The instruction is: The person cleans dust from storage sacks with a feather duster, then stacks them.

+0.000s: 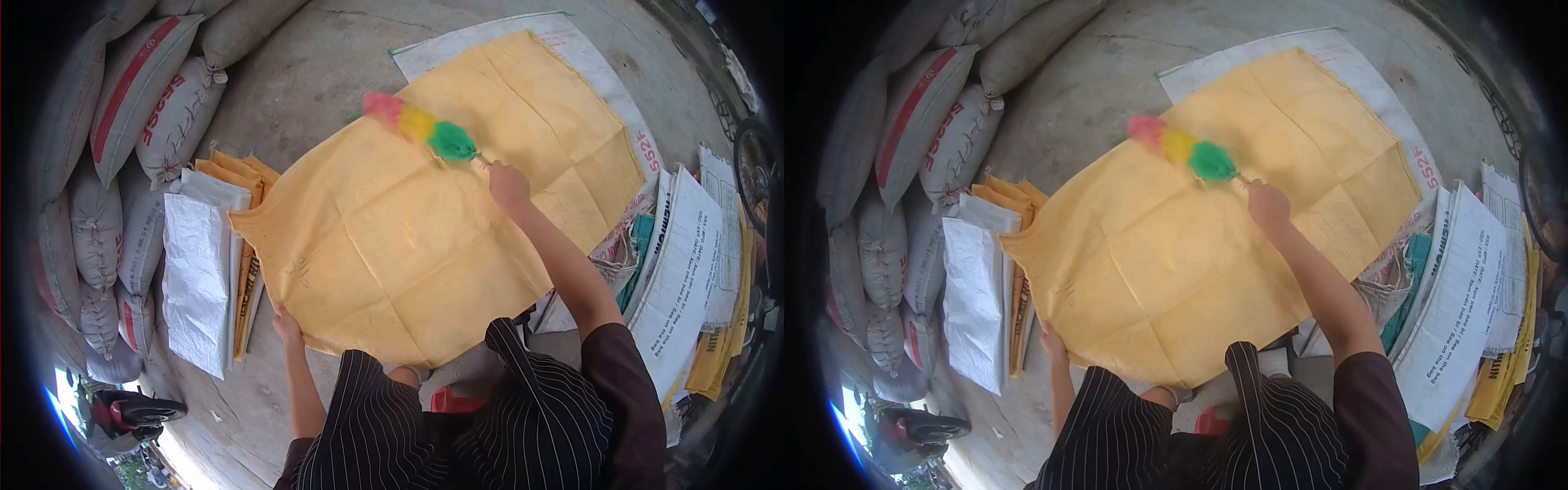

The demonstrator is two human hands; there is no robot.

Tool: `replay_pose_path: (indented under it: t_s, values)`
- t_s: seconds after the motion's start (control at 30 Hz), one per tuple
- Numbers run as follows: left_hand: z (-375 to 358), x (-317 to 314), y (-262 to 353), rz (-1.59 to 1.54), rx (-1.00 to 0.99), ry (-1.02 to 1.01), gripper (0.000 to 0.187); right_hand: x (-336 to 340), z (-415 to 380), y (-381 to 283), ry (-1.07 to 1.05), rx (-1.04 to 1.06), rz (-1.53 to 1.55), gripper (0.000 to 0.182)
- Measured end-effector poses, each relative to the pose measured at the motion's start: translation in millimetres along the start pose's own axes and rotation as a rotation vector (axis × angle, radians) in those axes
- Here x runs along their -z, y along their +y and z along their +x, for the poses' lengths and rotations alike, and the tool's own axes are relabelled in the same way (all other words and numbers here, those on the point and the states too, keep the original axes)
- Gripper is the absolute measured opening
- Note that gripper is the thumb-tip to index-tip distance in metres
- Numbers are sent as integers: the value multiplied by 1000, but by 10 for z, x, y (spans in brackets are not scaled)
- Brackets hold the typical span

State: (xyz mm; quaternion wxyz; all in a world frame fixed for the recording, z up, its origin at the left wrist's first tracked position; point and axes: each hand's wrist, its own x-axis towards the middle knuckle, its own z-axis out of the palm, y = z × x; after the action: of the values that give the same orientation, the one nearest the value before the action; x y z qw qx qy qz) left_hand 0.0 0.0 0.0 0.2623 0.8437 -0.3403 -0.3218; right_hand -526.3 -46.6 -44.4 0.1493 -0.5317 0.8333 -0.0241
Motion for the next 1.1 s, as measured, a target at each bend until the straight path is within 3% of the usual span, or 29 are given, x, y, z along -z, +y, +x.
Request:
replay_pose_path:
  t_s: [0.03, 0.1, 0.2, 0.33, 0.4, 0.5, 0.63, 0.67, 0.8, 0.83, 0.87, 0.93, 0.97, 1.07, 1.1]
  values:
    - [15, 134, 30, -56, -24, 16, 51, 2, 201, 316, 173, -139, 45, 32]
    - [-104, -6, -89, -141, -27, -5, 49, 474, 449, 1185, 184, -456, 44, 34]
    - [-35, 184, -141, -142, 12, 5, 48, 656, 527, 1719, 262, -565, 46, 36]
    - [-29, 157, -197, -116, -20, -31, 45, 651, 339, 1642, 316, -120, -57, 35]
    - [-8, 131, -251, -87, -29, -66, 44, 533, 153, 1543, 180, 179, -150, 33]
    - [94, 129, -402, -53, -74, -92, 42, 479, 107, 1672, 127, 178, -202, 31]
    - [28, 105, -384, 35, 10, -92, 41, 643, 430, 2343, 346, -557, 18, 35]
    - [-12, 95, -371, 55, 32, -99, 41, 689, 466, 2419, 348, -557, 23, 35]
    - [39, -25, -443, 147, 16, 12, 42, 845, 364, 2270, 349, -422, 58, 39]
    - [22, -43, -508, 117, 10, -12, 42, 738, -120, 1976, 420, -190, 244, 37]
    - [30, -48, -545, 87, -2, -33, 42, 540, -382, 1937, 391, -41, 207, 34]
    - [130, -62, -667, 37, 16, -40, 43, 218, -1054, 1774, 235, 282, 179, 28]
    - [173, -56, -704, -7, 30, -42, 43, 173, -1372, 1691, 10, 369, 62, 23]
    - [118, -15, -604, 42, -3, -19, 43, 49, -1664, 1787, -95, 315, -73, 24]
    - [99, -32, -571, 46, 0, -21, 43, 82, -1625, 1918, 4, 184, -46, 27]
